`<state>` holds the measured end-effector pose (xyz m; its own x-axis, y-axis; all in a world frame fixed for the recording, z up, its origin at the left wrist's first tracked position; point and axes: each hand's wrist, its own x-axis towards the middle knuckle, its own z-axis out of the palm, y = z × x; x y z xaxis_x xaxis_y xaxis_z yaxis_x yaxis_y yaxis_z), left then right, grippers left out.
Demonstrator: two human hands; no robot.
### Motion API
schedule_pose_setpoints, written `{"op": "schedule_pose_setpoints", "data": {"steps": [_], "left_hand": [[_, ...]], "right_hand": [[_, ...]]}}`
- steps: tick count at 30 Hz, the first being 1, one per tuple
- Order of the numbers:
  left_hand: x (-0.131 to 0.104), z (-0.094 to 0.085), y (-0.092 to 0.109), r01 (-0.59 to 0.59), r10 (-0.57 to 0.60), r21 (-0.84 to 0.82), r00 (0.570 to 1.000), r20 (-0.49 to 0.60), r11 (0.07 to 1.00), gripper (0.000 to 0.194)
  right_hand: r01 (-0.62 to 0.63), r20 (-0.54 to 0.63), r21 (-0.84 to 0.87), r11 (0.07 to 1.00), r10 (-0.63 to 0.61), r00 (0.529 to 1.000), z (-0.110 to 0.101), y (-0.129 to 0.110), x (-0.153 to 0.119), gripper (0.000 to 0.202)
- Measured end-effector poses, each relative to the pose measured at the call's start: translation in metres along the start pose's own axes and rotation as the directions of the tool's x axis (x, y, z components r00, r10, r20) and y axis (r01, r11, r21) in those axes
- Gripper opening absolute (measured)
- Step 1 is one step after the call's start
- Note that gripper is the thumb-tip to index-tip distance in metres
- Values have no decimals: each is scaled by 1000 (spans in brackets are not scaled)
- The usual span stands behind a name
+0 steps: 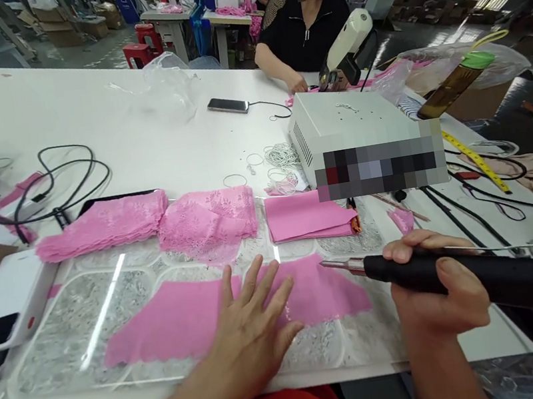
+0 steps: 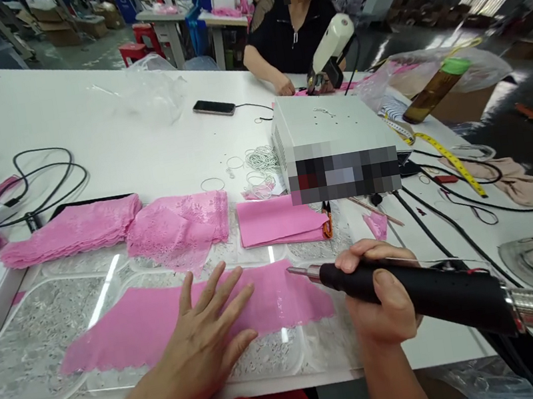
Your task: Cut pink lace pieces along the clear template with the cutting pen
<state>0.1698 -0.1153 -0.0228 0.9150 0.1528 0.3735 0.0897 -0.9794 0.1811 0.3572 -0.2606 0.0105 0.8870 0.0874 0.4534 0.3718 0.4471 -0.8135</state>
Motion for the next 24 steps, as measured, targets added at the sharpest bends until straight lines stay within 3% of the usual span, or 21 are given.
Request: {"op": "schedule_pose_setpoints", "data": {"steps": [6,13,24], "left_hand": [[-24,1,-16,71,-70,13,996,-47,997,39],[-33,-1,-21,108,-110,-39,993,-49,993,38],[-34,4,-27,21,-21,16,1000,-16,1000,39]], "right_hand": [[-29,87,10,1000,28,996,22,9,-12,13],[-11,101,-23,1000,13,995,27,12,-14,13],[39,132,-83,996,-28,991,27,11,-11,9]]}}
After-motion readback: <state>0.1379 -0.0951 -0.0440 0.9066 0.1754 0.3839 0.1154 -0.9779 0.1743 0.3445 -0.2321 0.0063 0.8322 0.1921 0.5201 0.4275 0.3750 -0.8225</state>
